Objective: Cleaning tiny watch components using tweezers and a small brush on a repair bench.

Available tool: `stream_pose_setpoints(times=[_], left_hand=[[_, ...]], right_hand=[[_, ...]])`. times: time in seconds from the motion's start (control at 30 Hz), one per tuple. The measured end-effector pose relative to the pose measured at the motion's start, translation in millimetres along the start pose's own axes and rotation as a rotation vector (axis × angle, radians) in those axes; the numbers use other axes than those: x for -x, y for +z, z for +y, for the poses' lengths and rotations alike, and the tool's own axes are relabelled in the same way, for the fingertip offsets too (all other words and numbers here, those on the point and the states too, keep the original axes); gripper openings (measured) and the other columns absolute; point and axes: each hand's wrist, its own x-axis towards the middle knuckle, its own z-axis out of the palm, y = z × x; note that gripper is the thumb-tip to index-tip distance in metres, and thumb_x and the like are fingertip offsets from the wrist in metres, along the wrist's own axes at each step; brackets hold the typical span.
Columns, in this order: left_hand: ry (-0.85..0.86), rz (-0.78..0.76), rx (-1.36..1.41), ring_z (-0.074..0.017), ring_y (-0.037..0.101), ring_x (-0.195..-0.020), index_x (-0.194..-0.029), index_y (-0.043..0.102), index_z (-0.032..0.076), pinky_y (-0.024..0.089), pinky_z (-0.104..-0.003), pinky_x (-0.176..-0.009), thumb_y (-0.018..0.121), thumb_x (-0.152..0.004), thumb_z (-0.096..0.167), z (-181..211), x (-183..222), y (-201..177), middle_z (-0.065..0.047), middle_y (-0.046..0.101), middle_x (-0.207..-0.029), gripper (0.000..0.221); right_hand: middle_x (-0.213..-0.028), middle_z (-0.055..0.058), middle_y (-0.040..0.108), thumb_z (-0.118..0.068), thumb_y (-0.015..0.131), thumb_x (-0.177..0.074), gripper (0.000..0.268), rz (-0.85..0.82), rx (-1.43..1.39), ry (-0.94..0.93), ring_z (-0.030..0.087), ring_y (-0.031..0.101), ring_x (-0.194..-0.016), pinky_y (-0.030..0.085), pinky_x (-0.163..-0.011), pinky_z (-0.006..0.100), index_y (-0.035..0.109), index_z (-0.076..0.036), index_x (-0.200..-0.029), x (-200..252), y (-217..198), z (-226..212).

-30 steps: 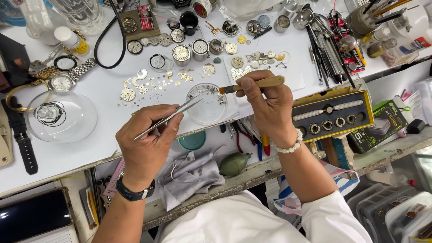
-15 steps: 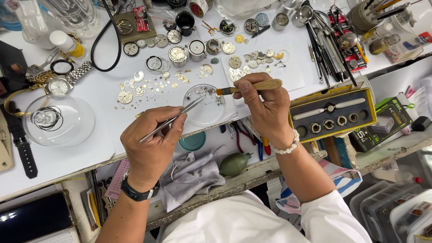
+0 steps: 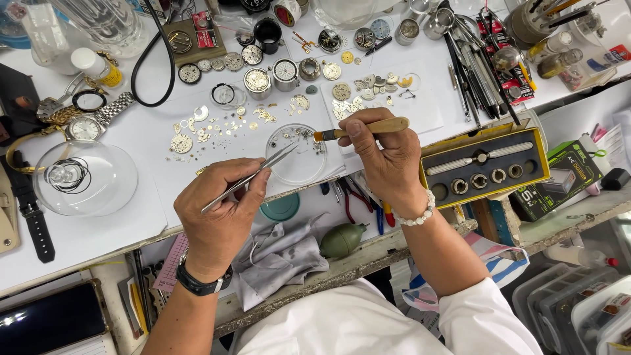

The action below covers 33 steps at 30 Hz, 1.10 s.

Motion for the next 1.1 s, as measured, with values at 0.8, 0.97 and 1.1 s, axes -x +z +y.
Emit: stream_pose_setpoints(times=[0.8,0.97,1.1], left_hand=[[-0.004,-0.007,-0.012,-0.0305,0.077,-0.077,-0.095,0.074,0.002,0.058,-0.031,-0.057,0.083,-0.092,-0.002,-0.1,-3.4,0.4,-0.018,0.078,-0.089,0.011],[-0.014,-0.012,-0.021,-0.03,0.077,-0.078,-0.095,0.074,0.001,0.058,-0.032,-0.058,0.084,-0.092,-0.002,0.2,-0.8,-4.7,-0.018,0.078,-0.089,0.011],[-0.022,-0.01,-0.024,-0.0289,0.077,-0.078,-0.095,0.074,0.002,0.058,-0.031,-0.058,0.084,-0.092,-0.001,-1.6,1.1,-7.0,-0.017,0.077,-0.089,0.011]], right_hand=[[-0.084,0.011,0.071,-0.018,0.058,-0.109,0.02,0.011,-0.003,-0.004,0.018,0.072,-0.082,0.055,-0.072,0.028,0.072,-0.005,-0.103,-0.2,-1.0,4.0],[-0.081,0.011,0.071,-0.02,0.058,-0.11,0.02,0.013,0.004,0.011,0.017,0.07,-0.08,0.055,-0.073,0.028,0.072,-0.006,-0.104,0.8,-0.6,1.8],[-0.083,0.01,0.072,-0.02,0.059,-0.109,0.02,0.019,0.005,0.006,0.017,0.072,-0.081,0.055,-0.073,0.028,0.072,-0.007,-0.103,0.3,2.1,0.5]])
